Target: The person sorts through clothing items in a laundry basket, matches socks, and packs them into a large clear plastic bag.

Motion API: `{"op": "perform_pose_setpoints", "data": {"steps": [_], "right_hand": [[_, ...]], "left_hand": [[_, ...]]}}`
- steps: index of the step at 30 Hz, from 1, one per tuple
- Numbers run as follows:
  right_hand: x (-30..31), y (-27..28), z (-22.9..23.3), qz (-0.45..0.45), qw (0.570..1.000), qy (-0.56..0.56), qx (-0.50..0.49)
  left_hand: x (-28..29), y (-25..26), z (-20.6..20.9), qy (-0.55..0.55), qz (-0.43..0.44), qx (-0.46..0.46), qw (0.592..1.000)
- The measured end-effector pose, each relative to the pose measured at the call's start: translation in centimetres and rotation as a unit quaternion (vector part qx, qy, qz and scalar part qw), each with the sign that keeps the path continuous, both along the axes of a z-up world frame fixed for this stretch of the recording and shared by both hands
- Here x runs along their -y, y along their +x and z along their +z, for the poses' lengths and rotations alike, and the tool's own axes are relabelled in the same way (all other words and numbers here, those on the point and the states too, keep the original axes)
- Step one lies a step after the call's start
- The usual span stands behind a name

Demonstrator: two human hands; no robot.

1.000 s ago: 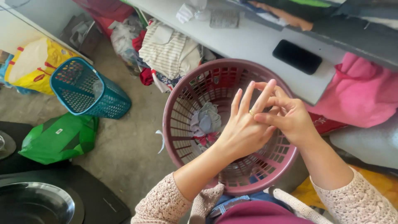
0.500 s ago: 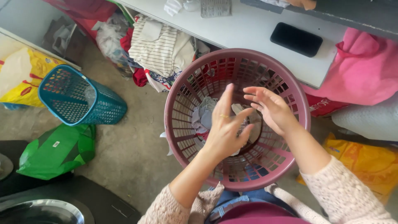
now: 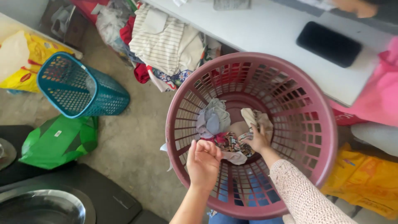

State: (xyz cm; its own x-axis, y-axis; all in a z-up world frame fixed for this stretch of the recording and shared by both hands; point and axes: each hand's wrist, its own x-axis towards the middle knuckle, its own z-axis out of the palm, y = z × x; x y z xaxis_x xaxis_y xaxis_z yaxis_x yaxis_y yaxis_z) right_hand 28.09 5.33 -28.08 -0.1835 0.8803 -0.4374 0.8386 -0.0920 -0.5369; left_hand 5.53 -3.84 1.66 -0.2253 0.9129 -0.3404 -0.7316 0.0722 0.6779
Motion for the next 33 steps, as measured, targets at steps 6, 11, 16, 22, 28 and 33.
{"op": "perform_pose_setpoints", "data": {"steps": [6,11,16,22,28,33], "right_hand": [[2.3,0.9,-12.9,-0.051,0.993,-0.057,-0.087],[2.9,2.3,-18.4,0.033,0.999,-0.007,0.012],[0.6,2.0,-10.4,0.040,0.993,-0.079,-0.081],[-0.9,-3.3,16.6,0.031,0.992,-0.051,-0.112],[4.7,-3.2,40.5,0.075,0.936,0.181,-0.293],[7.7,-2.0,46.0,0.128,0.880,0.340,-0.306]], "left_hand": [[-0.3,-1.1,0.8,-0.023,0.070,0.300,0.951],[-0.5,-1.3,1.0,-0.005,0.056,0.322,0.945],[-0.8,-0.9,2.4,0.020,0.022,0.338,0.941],[-0.1,-0.3,5.2,0.107,-0.088,0.275,0.951],[0.6,0.7,7.3,0.196,-0.137,0.227,0.944],[1.7,3.2,9.5,0.201,-0.142,0.163,0.955]]}}
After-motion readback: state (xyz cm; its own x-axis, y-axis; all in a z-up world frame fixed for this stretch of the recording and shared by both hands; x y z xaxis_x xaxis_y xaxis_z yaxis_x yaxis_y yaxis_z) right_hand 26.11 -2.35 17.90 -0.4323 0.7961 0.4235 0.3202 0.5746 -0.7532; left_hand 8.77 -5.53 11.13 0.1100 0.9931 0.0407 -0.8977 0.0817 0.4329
